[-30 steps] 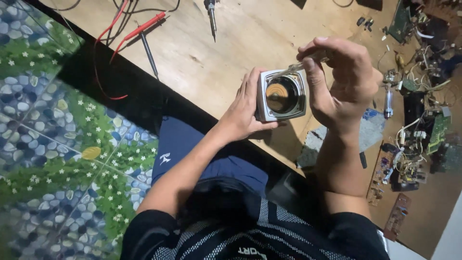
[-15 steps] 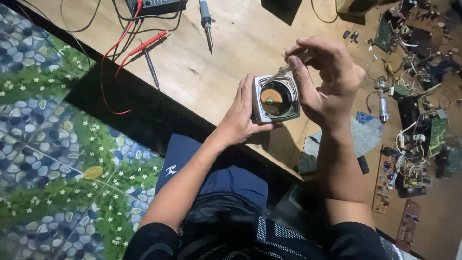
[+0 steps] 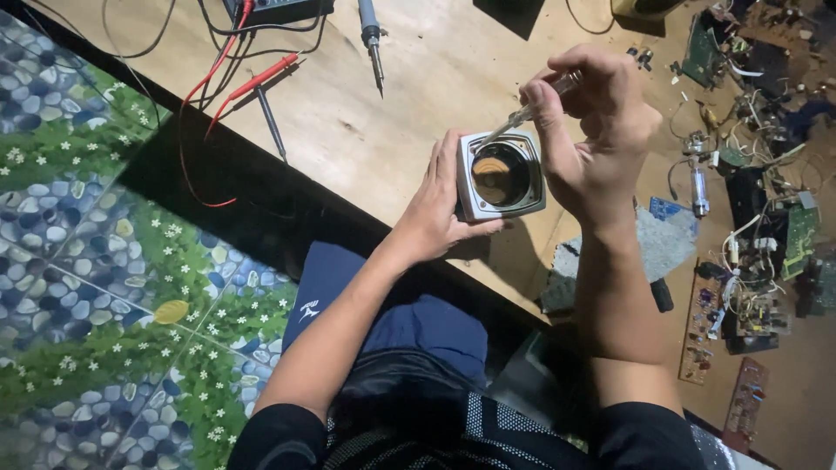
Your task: The person disassembles a small speaker by unscrewing four screws from the front frame using a screwdriver. After removing the frame, the person uses a multimeter to test the speaker driver's terminals.
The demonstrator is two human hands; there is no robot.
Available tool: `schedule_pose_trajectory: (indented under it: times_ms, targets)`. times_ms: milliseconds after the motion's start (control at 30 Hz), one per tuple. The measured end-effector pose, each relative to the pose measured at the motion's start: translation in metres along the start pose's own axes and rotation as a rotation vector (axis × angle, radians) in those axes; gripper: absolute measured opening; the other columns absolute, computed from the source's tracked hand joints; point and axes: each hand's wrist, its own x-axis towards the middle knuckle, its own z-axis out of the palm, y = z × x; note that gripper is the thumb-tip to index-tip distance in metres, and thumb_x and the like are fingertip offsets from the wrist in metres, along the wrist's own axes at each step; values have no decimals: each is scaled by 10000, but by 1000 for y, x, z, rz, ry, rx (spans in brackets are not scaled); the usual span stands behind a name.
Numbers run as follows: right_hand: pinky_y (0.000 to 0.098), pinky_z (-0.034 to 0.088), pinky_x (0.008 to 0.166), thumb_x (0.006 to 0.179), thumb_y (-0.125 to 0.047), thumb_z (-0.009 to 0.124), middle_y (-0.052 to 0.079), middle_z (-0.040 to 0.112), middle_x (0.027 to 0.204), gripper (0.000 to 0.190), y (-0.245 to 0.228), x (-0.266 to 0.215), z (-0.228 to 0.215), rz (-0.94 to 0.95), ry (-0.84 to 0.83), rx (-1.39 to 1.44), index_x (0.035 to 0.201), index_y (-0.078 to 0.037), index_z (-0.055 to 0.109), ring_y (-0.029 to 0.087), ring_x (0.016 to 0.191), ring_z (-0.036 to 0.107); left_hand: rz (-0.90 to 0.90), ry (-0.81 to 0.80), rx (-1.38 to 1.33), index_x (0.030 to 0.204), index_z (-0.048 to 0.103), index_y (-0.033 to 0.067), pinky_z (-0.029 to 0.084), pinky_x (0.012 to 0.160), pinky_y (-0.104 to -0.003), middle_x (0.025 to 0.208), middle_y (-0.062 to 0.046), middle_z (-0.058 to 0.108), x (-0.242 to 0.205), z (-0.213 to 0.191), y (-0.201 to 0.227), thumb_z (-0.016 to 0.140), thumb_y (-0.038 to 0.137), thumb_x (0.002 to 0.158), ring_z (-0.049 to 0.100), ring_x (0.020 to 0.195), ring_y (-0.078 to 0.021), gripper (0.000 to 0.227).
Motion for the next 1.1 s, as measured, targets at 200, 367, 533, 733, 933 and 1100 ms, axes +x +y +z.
schedule_pose_trajectory:
  times_ms: [200,367,533,733,933,1100]
  targets:
    - [307,583,744,1065,215,681,231,701,995,241,2,3,1,-7,-2,-38,1225,121,527,269,882,729,-3,10,-24,1543,123,-38,426,1138,-526,1441,-282,391,2,-2,4,879,340,780,490,1354,-431,1139]
    - [334,611,804,1099,179,644,235,681,1004,226,10,7,-3,-18,-49,39,1270,120,508,282,901,718,-12,9,24,1542,97,-57,438,1130,-528,1433,-297,385,0,0,4,879,422,782,481,1353,-433,1191]
    - [352,613,869,1093,187,635,246,653,1058,221,21,2,-12,-8,-124,163,1262,134,503,293,937,701,-17,24,-13,1534,109,-44,450,1102,-519,1397,-281,411,2,0,6,869,421,795,509,1310,-415,1157]
    - [376,610,939,1121,134,551,254,648,1112,238,16,3,-22,41,-222,245,1343,102,473,306,995,685,5,24,36,1529,118,-50,453,1119,-529,1412,-290,400,2,0,8,872,485,777,501,1324,-423,1192]
    - [394,609,977,1173,91,491,312,667,1196,361,3,8,-19,-17,-278,101,1509,73,362,349,1082,699,23,8,31,1529,165,-26,447,1123,-516,1422,-257,396,0,-1,6,885,431,784,493,1329,-404,1133]
    - [314,542,678,1082,157,842,184,738,956,480,-4,9,-14,-118,-156,-344,1459,109,550,220,765,669,7,-6,46,1562,69,-52,432,1160,-534,1495,-310,352,-2,2,-1,907,417,764,457,1391,-440,1249]
